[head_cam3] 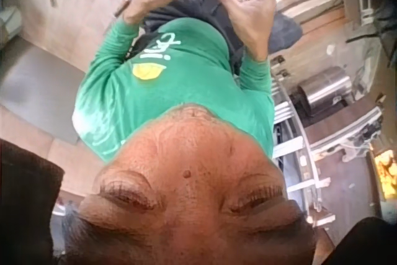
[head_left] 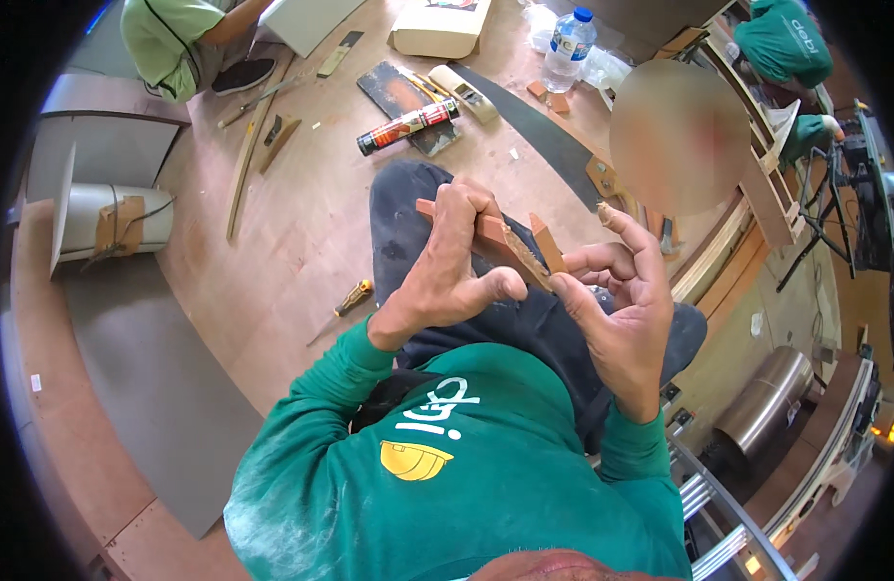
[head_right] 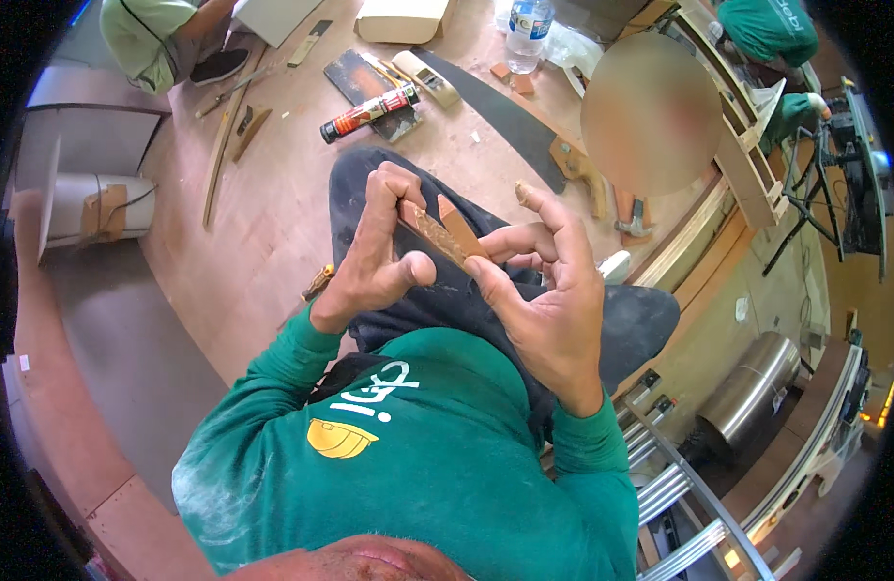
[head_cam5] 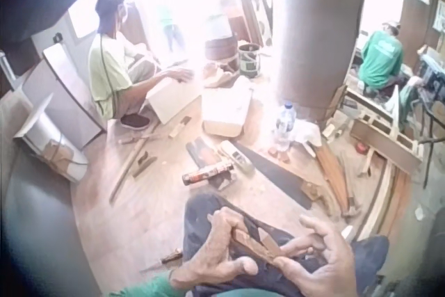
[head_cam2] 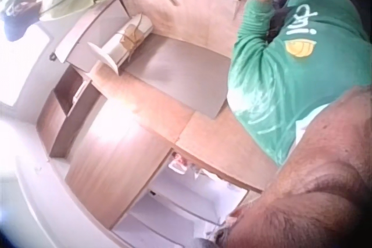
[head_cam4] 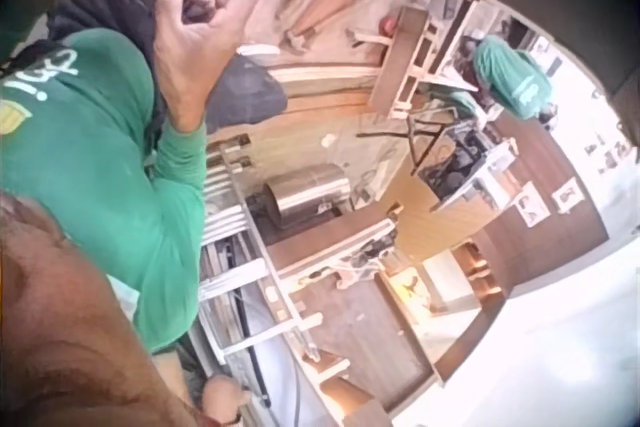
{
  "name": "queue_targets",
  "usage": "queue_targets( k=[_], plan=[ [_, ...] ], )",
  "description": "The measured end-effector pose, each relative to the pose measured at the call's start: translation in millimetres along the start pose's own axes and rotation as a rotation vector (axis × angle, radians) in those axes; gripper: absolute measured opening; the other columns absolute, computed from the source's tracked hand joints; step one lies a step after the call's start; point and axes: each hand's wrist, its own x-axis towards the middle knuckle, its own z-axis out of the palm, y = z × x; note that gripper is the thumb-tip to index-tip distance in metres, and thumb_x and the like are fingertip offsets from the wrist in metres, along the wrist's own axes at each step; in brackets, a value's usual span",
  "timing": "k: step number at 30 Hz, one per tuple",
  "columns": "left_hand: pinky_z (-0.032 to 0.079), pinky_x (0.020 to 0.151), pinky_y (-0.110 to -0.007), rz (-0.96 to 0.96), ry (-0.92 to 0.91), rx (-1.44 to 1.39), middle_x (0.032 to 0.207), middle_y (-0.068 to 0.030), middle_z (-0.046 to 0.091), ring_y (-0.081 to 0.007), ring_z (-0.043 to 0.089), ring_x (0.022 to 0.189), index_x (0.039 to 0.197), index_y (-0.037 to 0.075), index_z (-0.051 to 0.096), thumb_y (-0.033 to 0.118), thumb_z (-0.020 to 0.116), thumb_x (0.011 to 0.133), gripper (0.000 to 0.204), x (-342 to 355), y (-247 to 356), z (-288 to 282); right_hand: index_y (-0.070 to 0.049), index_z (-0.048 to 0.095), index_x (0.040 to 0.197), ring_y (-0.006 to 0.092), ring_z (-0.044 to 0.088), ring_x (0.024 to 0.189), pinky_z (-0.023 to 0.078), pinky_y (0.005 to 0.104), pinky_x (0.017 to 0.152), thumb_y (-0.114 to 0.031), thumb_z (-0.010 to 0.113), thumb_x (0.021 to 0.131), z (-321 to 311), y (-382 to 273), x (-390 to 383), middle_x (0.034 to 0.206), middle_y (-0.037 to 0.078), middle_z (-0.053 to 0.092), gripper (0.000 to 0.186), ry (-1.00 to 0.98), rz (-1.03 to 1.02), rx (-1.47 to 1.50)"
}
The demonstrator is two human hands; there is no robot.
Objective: The person applies a substance from a tube to a wooden block, smears it with their finger, and then fits the block against a corner of a wooden structure while marking it with a pencil.
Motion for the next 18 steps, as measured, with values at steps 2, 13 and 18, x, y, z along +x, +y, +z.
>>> queue_targets(
  k=[2,13,18],
  plan=[
    [0.035,0.091,-0.04,0.011,0.01,0.041,0.104,-0.0082,0.043,-0.0231,0.04,0.096,0.114,0.005,0.048,0.08,0.078,0.076,0.089,-0.1,2.7,4.0,0.0,0.048,0.151,0.012,0.07,0.1,0.052,0.0301,0.088,-0.001,0.082,0.089,0.6,3.1,-1.4,0.103,0.005,0.076,0.071,-0.024,0.001,-0.004],
    [0.033,0.087,-0.042,0.005,0.057,0.064,0.1,-0.0088,0.043,-0.0248,0.04,0.093,0.109,0.008,0.048,0.075,0.077,0.083,0.078,3.2,-0.9,18.2,0.0,0.049,0.152,0.0138,0.071,0.099,0.054,0.0307,0.088,-0.004,0.085,0.089,-5.3,6.7,0.5,0.104,0.005,0.077,0.072,-0.037,0.001,-0.081],
    [0.033,0.086,-0.043,0.004,0.061,0.07,0.098,-0.009,0.043,-0.0253,0.039,0.091,0.108,0.008,0.048,0.072,0.077,0.085,0.074,4.8,-2.3,20.5,0.0,0.049,0.151,0.0138,0.071,0.099,0.054,0.0308,0.088,-0.004,0.085,0.089,-5.9,8.1,1.6,0.104,0.006,0.077,0.071,-0.036,0.004,-0.095]
  ],
)
